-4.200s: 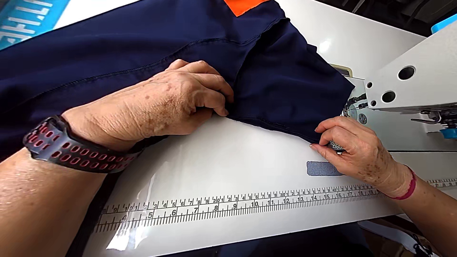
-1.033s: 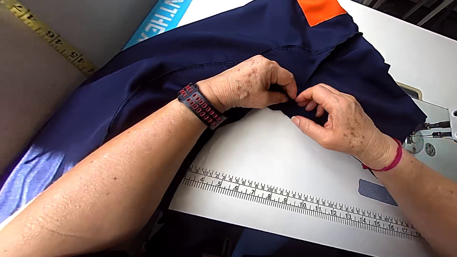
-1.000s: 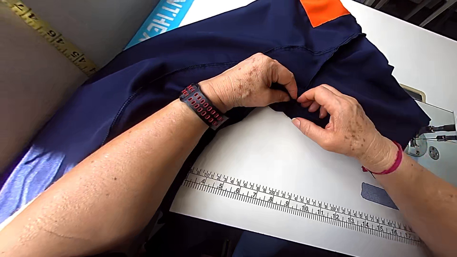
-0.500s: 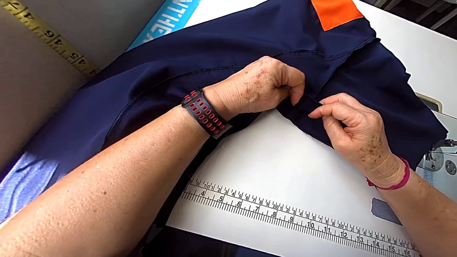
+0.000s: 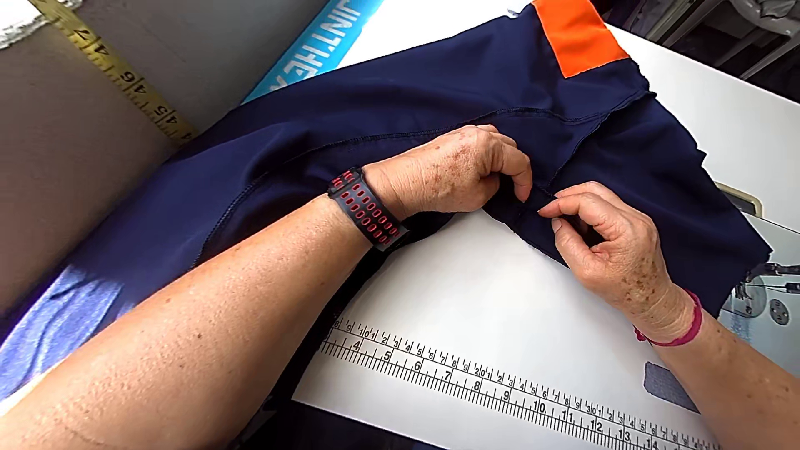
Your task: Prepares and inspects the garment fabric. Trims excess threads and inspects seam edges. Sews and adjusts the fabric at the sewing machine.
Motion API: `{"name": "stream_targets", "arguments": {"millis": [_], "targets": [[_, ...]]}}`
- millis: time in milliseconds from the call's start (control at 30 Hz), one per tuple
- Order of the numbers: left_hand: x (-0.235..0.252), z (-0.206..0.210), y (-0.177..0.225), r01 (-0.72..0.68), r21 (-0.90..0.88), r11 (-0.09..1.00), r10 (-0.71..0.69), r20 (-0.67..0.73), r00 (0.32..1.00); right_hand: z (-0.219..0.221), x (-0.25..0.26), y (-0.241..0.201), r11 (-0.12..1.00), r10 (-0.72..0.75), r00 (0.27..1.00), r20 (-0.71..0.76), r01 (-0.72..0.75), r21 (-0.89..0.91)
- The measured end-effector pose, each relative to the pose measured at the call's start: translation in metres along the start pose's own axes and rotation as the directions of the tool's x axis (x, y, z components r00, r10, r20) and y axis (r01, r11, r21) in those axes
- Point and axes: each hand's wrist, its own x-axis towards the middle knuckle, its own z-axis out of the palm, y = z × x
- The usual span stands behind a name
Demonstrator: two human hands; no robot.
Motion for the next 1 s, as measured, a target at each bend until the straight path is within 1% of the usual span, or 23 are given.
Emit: {"name": "stream_targets", "arguments": {"millis": [67,200,267,367,400,433,467,500,533,567,600,633,667,700,733,767,800,833,867,900,933,967,1000], "targets": [[0.001,-0.001,0.001,0.024,0.015,1.000,-0.023,-0.016,1.000,0.001,0.001,0.001,1.000,-0.030,1.000,0.005,0.030,-0.005],[0.000,0.001,-0.004,-0.047,-0.010,0.999,0.046,-0.033,0.998,-0.003,0.000,-0.001,0.992,-0.057,0.996,0.065,0.064,-0.110],[0.000,0.002,-0.004,-0.066,0.005,0.998,0.066,-0.050,0.997,-0.011,0.002,-0.002,0.982,-0.050,0.991,0.127,0.072,-0.174],[0.000,0.004,-0.002,-0.080,-0.006,0.997,0.080,-0.046,0.996,-0.031,0.007,-0.001,0.969,-0.002,0.962,0.272,0.069,-0.237],[0.001,0.003,-0.001,-0.069,-0.026,0.997,0.068,-0.064,0.996,-0.039,0.011,0.000,0.963,0.021,0.949,0.314,0.065,-0.262],[0.001,0.002,0.000,-0.041,-0.069,0.997,0.033,-0.118,0.992,-0.047,0.017,0.001,0.954,0.045,0.941,0.334,0.059,-0.293],[0.000,-0.001,0.002,0.004,-0.136,0.991,-0.034,-0.218,0.975,-0.054,0.025,0.001,0.940,0.063,0.948,0.312,0.048,-0.337],[0.000,-0.007,0.005,0.074,-0.229,0.971,-0.151,-0.339,0.929,-0.061,0.036,0.000,0.919,0.071,0.969,0.235,0.029,-0.394],[0.000,-0.014,0.008,0.143,-0.337,0.930,-0.293,-0.452,0.842,-0.066,0.047,-0.001,0.889,0.059,0.991,0.117,0.001,-0.458],[0.001,-0.022,0.009,0.207,-0.447,0.870,-0.444,-0.532,0.721,-0.072,0.060,-0.004,0.862,0.049,0.999,-0.006,-0.045,-0.505],[0.000,-0.029,0.009,0.265,-0.537,0.801,-0.575,-0.566,0.591,-0.077,0.071,-0.008,0.845,0.040,0.994,-0.098,-0.086,-0.528],[-0.001,-0.035,0.006,0.315,-0.593,0.741,-0.663,-0.573,0.481,-0.080,0.081,-0.011,0.841,0.019,0.987,-0.160,-0.103,-0.531],[-0.003,-0.040,0.001,0.359,-0.623,0.695,-0.717,-0.567,0.404,-0.082,0.087,-0.014,0.848,-0.002,0.981,-0.194,-0.101,-0.520],[-0.005,-0.043,-0.004,0.400,-0.628,0.667,-0.745,-0.562,0.360,-0.082,0.089,-0.017,0.870,-0.024,0.979,-0.201,-0.079,-0.488],[-0.007,-0.043,-0.007,0.428,-0.624,0.654,-0.756,-0.558,0.341,-0.079,0.087,-0.020,0.896,-0.043,0.981,-0.189,-0.045,-0.441],[-0.007,-0.043,-0.009,0.440,-0.619,0.651,-0.758,-0.557,0.339,-0.074,0.083,-0.020,0.921,-0.054,0.986,-0.159,-0.013,-0.389],[-0.007,-0.042,-0.010,0.443,-0.608,0.659,-0.751,-0.558,0.352,-0.066,0.077,-0.018,0.939,-0.061,0.991,-0.122,0.015,-0.343],[-0.007,-0.041,-0.010,0.441,-0.594,0.673,-0.740,-0.554,0.383,-0.057,0.070,-0.013,0.951,-0.068,0.995,-0.068,0.044,-0.307],[-0.007,-0.040,-0.010,0.436,-0.580,0.688,-0.726,-0.536,0.431,-0.048,0.061,-0.007,0.959,-0.066,0.998,0.021,0.069,-0.276],[-0.006,-0.038,-0.011,0.428,-0.577,0.696,-0.716,-0.509,0.479,-0.040,0.051,-0.002,0.964,-0.054,0.989,0.136,0.088,-0.250],[-0.006,-0.036,-0.011,0.419,-0.587,0.693,-0.715,-0.481,0.508,-0.032,0.042,0.002,0.969,-0.039,0.971,0.234,0.093,-0.228],[-0.005,-0.036,-0.010,0.408,-0.612,0.677,-0.724,-0.455,0.519,-0.027,0.036,0.005,0.972,-0.028,0.959,0.282,0.092,-0.216],[-0.004,-0.035,-0.008,0.389,-0.640,0.663,-0.732,-0.443,0.518,-0.024,0.033,0.006,0.975,-0.024,0.959,0.281,0.085,-0.206]]}}
